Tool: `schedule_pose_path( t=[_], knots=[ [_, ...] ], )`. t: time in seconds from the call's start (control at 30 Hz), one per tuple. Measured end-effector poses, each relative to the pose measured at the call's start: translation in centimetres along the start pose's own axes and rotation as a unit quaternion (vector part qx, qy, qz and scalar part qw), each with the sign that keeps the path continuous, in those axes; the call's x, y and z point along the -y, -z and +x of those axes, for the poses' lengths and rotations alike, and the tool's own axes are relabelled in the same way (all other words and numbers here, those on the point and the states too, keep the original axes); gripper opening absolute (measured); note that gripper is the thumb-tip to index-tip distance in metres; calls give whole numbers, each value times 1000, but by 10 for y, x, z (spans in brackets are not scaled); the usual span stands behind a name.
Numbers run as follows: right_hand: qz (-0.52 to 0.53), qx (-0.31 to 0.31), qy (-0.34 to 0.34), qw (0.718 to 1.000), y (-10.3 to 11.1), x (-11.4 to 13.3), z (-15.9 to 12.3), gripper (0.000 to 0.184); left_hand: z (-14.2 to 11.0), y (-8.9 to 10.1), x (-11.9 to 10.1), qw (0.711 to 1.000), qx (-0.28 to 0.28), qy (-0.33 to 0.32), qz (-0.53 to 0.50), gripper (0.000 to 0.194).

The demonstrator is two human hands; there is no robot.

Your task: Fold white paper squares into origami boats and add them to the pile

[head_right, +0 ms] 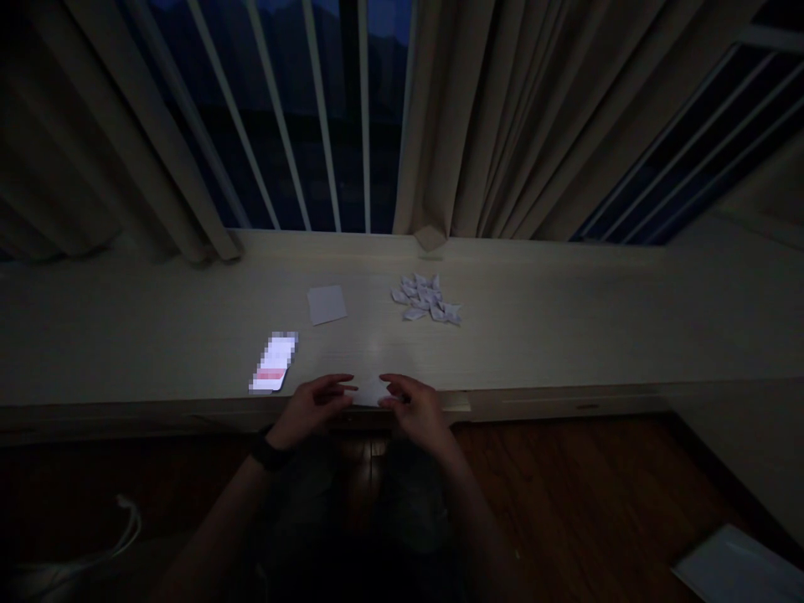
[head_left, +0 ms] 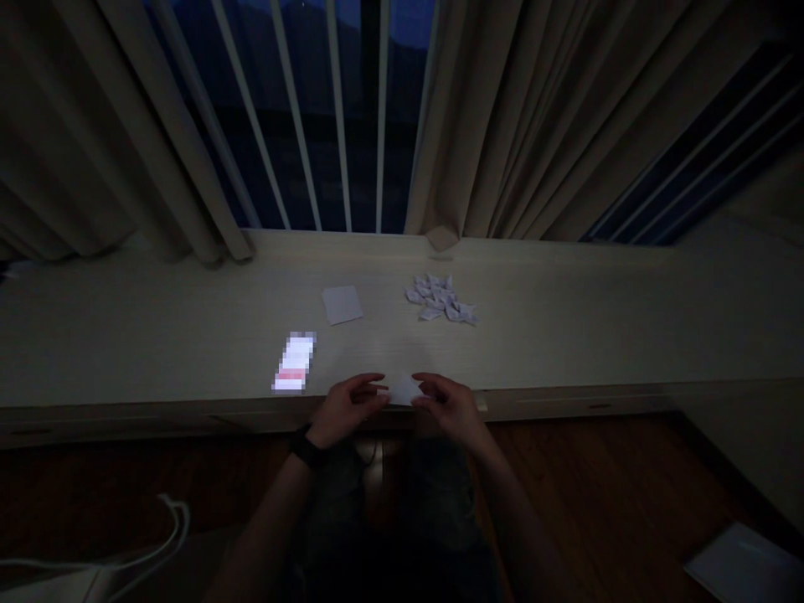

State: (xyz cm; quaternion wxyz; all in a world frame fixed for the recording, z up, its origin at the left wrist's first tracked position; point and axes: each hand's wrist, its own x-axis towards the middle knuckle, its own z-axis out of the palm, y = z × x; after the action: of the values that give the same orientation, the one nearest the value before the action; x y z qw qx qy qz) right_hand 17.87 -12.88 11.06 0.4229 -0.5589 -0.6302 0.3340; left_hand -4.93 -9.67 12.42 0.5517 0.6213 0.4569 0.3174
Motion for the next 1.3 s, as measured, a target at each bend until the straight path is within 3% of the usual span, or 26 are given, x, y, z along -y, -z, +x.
schedule_pose_path(
  t=[0.07, 0.13, 0.27, 0.43, 0.57, 0.63, 0.8, 1.03, 1.3],
  knots=[
    [26, 12, -12, 1000, -7, 4, 0, 34, 1, -12, -1, 998, -32, 24, 56, 36],
    [69, 19, -37, 997, -10, 5, 0, 34, 2, -18, -1, 997, -31, 47, 44, 35],
    [136, 45, -81, 986, -2, -3, 0, 30, 1, -12, 5, 998, 8, 61, -20, 33],
    [167, 59, -81, 981, 8, -15, 1, 28, 1, -3, 10, 997, 16, 66, -45, 34],
    [189, 24, -65, 980, 3, -13, -1, 34, 2, -9, 8, 995, -4, 70, -74, 36],
    [205, 44, -65, 976, -3, -10, -3, 39, 3, -13, 6, 993, -4, 79, -85, 37],
    [240, 49, -117, 963, -14, -11, -5, 38, 3, -18, 5, 990, 17, 91, -109, 37],
    [286, 80, -142, 944, -5, -14, -4, 39, 0, -14, 8, 989, 50, 83, -116, 34],
    [293, -23, -107, 950, 3, -22, -2, 41, 4, -14, 20, 983, -17, 82, -165, 36]
  ],
)
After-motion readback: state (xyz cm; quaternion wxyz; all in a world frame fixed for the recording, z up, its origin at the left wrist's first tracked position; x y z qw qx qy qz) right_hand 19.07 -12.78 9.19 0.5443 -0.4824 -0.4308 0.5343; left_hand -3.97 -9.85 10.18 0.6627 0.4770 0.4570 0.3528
